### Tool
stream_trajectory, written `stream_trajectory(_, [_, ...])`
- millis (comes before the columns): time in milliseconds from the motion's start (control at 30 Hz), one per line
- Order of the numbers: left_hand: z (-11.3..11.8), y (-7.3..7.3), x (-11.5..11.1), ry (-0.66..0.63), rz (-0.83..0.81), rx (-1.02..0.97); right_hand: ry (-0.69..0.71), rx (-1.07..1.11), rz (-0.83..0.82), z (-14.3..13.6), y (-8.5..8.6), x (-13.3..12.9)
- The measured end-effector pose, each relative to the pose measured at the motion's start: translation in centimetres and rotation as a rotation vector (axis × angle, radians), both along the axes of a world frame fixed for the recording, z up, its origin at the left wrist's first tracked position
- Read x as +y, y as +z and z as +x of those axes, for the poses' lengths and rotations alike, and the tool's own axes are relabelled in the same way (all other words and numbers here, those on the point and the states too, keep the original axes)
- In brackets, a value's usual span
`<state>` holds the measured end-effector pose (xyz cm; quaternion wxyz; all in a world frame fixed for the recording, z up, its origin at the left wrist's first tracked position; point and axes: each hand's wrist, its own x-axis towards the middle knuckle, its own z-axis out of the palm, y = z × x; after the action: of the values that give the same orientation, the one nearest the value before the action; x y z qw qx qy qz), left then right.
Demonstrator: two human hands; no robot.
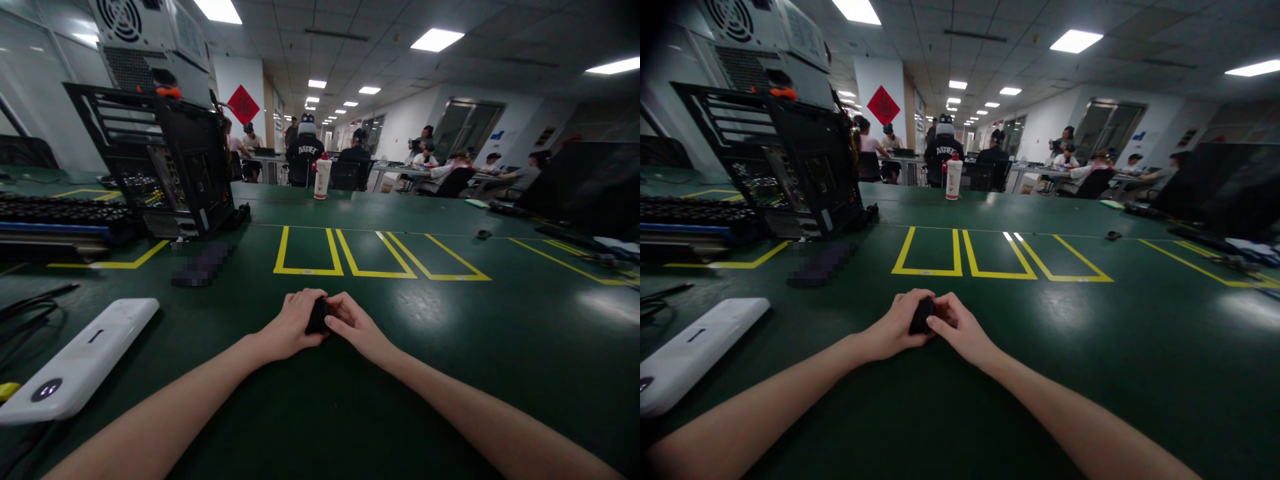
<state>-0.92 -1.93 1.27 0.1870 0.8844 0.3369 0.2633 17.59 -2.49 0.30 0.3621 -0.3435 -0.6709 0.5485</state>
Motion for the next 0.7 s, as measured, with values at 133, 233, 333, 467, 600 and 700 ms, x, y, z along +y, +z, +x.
stream_trajectory(133, [-0.02, 0.32, -0.11, 0.001, -0.011, 0.018, 0.003, 0.045, -0.017, 0.13, -0.08, 0.08])
stream_trajectory(233, [-0.04, 0.5, -0.16, 0.0, -0.015, 0.022, 0.011, 0.065, -0.002, 0.2, -0.42, 0.17])
stream_trajectory(333, [0.04, 0.46, -0.11, 0.004, -0.015, 0.021, -0.002, 0.072, -0.015, 0.13, -0.62, 0.25])
stream_trajectory(467, [0.21, 0.37, -0.07, 0.009, -0.007, 0.02, -0.037, 0.048, -0.015, -0.02, -0.39, 0.25])
stream_trajectory(600, [0.15, 0.54, -0.18, 0.005, -0.02, 0.022, -0.016, -0.006, -0.029, 0.03, 0.01, 0.12])
stream_trajectory(700, [0.05, 0.66, -0.26, 0.003, -0.035, 0.023, 0.013, 0.024, 0.0, 0.11, 0.0, 0.05])
